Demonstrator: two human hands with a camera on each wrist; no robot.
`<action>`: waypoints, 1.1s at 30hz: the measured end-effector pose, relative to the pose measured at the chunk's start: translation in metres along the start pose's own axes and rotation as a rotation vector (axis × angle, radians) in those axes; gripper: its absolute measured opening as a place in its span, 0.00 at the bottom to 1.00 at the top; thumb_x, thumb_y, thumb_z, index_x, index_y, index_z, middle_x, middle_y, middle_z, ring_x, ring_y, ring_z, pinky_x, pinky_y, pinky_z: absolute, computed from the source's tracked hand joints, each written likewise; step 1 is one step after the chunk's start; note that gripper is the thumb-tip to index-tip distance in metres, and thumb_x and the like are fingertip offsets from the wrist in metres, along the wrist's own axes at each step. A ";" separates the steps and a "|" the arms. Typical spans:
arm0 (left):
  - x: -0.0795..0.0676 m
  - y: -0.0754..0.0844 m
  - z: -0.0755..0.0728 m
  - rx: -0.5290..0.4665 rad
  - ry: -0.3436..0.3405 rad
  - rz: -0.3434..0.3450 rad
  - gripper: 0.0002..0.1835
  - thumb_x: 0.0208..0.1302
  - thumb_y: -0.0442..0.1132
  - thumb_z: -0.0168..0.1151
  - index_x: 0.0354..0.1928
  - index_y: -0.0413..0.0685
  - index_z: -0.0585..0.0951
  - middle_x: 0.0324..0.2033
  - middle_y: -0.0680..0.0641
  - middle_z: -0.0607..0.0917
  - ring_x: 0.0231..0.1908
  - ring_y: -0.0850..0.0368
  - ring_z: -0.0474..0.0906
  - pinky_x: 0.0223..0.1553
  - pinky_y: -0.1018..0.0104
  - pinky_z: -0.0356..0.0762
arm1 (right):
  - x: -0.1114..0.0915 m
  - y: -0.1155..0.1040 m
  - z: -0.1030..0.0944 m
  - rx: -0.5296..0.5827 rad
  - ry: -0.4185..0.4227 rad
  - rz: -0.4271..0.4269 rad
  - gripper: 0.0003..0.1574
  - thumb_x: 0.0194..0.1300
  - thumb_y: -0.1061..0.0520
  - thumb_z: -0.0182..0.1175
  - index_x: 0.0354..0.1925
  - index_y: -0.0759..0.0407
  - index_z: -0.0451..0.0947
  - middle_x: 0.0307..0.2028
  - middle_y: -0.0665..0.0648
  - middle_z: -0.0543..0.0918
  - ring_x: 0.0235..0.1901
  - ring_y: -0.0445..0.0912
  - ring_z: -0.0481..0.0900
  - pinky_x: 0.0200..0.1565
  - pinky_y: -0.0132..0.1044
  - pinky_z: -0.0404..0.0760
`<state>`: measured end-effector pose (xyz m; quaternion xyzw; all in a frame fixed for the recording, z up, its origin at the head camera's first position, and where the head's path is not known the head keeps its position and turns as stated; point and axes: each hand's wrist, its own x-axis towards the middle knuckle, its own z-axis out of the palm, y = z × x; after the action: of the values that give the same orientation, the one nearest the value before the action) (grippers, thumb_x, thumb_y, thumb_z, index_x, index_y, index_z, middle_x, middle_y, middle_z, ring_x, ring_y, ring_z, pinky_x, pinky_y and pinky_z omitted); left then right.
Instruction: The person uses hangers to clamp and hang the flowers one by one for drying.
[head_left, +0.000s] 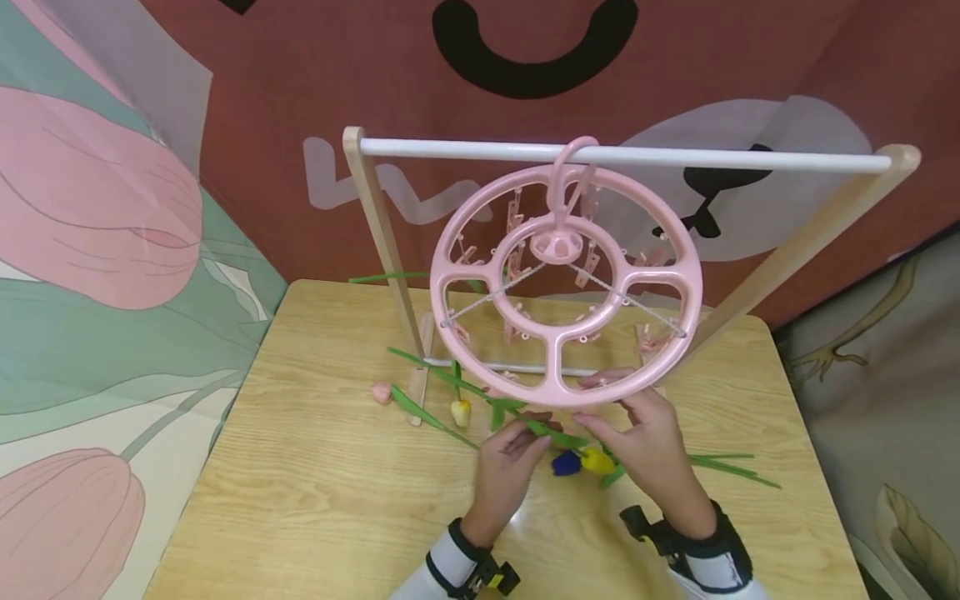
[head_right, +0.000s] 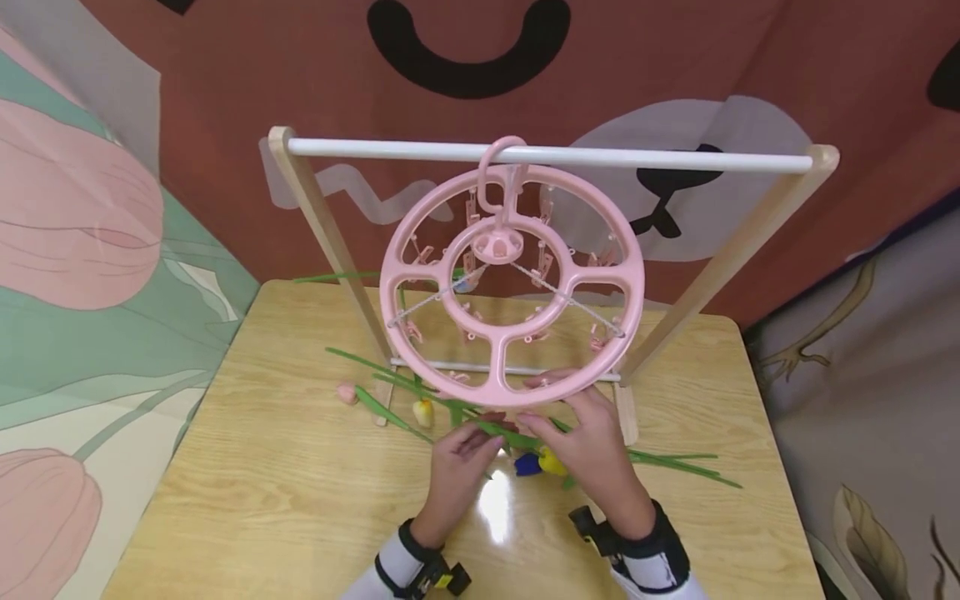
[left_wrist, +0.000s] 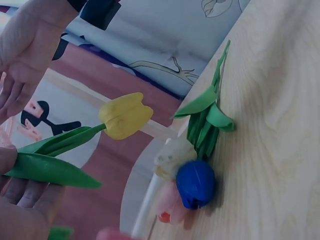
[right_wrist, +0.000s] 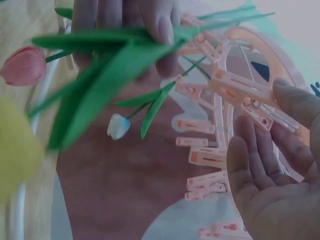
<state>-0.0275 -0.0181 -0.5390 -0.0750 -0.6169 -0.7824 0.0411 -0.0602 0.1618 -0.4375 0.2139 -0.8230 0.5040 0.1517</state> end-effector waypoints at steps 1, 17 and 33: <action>0.001 0.000 0.001 0.012 0.000 -0.003 0.14 0.70 0.32 0.66 0.53 0.32 0.84 0.49 0.33 0.88 0.51 0.47 0.88 0.54 0.59 0.87 | 0.001 0.000 0.002 0.000 -0.003 0.002 0.30 0.44 0.75 0.79 0.48 0.64 0.86 0.48 0.61 0.86 0.55 0.36 0.80 0.61 0.23 0.78; 0.016 -0.001 0.008 0.069 -0.005 0.113 0.13 0.71 0.32 0.64 0.54 0.36 0.85 0.43 0.35 0.89 0.43 0.55 0.88 0.45 0.63 0.90 | 0.007 0.001 0.017 0.238 0.001 0.062 0.23 0.47 0.79 0.75 0.43 0.67 0.87 0.43 0.63 0.88 0.48 0.41 0.85 0.53 0.31 0.86; 0.022 0.001 0.006 0.067 -0.036 0.073 0.16 0.70 0.32 0.66 0.58 0.38 0.84 0.55 0.39 0.87 0.56 0.52 0.85 0.57 0.55 0.86 | 0.008 0.008 0.023 0.231 -0.020 0.084 0.23 0.50 0.78 0.73 0.46 0.68 0.84 0.47 0.65 0.85 0.53 0.39 0.81 0.57 0.28 0.83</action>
<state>-0.0489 -0.0118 -0.5330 -0.1102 -0.6402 -0.7578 0.0609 -0.0722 0.1428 -0.4498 0.2003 -0.7691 0.5993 0.0965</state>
